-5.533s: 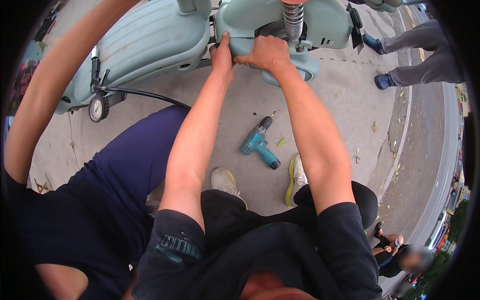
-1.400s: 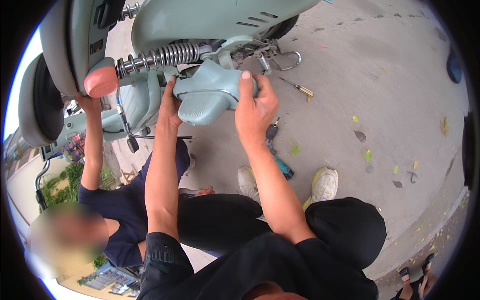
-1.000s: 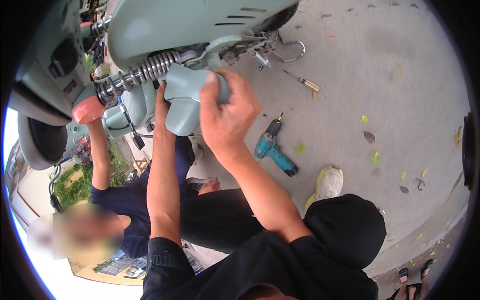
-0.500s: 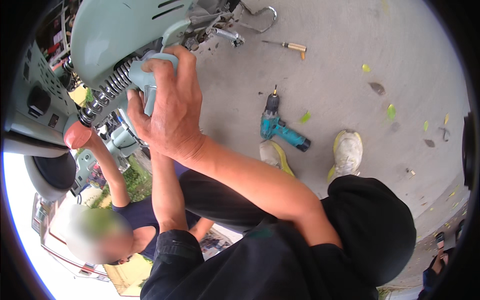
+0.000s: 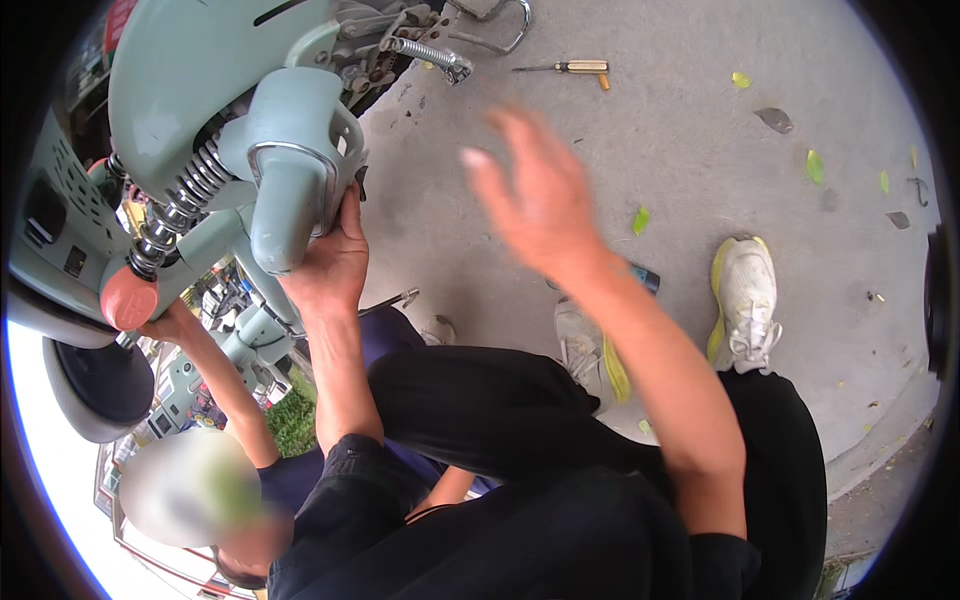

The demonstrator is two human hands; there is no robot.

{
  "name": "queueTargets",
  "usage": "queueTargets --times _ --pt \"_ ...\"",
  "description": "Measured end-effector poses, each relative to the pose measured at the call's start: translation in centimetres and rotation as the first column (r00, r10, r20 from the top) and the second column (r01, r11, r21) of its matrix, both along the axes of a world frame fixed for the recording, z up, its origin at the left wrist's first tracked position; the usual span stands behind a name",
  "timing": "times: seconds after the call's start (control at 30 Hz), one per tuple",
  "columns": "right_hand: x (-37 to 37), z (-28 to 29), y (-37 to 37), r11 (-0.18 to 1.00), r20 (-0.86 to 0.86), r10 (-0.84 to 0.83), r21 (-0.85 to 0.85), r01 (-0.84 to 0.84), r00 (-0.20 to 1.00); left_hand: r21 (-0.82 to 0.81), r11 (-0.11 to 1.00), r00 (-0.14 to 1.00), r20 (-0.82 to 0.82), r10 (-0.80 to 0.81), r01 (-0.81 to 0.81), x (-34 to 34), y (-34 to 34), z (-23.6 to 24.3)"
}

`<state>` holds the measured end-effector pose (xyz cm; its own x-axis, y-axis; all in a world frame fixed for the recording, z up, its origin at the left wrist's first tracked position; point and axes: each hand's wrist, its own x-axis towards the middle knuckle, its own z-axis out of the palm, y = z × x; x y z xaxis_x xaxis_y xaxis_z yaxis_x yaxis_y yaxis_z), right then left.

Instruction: The person repairs a light green scooter using various hand tools. They use a yellow T-handle wrench to tighten bolts on the rear suspension, then use a cordless drill to remove and reattach a side panel. They also use pliers to adjust a cable near the rear wheel.

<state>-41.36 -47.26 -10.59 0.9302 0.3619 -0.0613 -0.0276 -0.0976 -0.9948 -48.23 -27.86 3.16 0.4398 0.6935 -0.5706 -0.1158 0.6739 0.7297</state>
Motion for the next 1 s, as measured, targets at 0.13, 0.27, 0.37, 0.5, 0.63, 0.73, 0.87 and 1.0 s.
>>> queueTargets --times 0.13,0.27,0.37,0.5,0.63,0.73,0.87,1.0 --pt "-6.3 -8.3 -7.6 0.884 -0.088 0.146 -0.436 -0.17 0.985 -0.037 0.997 0.997 0.045 -0.063 0.065 -0.8 0.6 -0.8" --pt "-9.7 -9.5 -7.3 0.804 -0.02 0.341 -0.512 -0.302 0.94 -0.134 0.985 0.992 0.083 -0.095 0.106 -1.1 0.4 -0.2" --pt "-10.1 -9.0 -5.8 0.732 -0.159 0.432 -0.513 -0.449 0.888 -0.125 0.987 0.995 0.032 -0.096 0.1 -1.7 1.1 0.2" --pt "-9.1 -9.6 -5.6 0.741 -0.181 0.441 -0.478 -0.471 0.879 -0.03 0.997 0.996 -0.046 -0.075 0.074 -1.4 0.7 0.2" --pt "-8.0 -10.1 -6.2 0.771 -0.284 0.458 -0.344 -0.536 0.842 -0.037 0.997 0.996 -0.057 -0.072 0.07 -1.3 0.8 0.2" --pt "-7.5 -10.0 -7.8 0.749 -0.241 0.514 -0.341 -0.568 0.823 -0.074 0.997 1.0 -0.026 0.001 -0.003 -1.2 0.3 0.0" --pt "-9.3 -9.3 -11.6 0.688 -0.109 0.571 -0.478 -0.546 0.814 -0.099 0.995 0.999 -0.017 0.031 -0.033 -0.4 -0.1 -0.6" --pt "-10.3 -9.5 -12.2 0.703 -0.04 0.567 -0.498 -0.508 0.823 0.033 0.999 0.999 0.016 0.039 -0.04 0.1 -0.8 -1.6"
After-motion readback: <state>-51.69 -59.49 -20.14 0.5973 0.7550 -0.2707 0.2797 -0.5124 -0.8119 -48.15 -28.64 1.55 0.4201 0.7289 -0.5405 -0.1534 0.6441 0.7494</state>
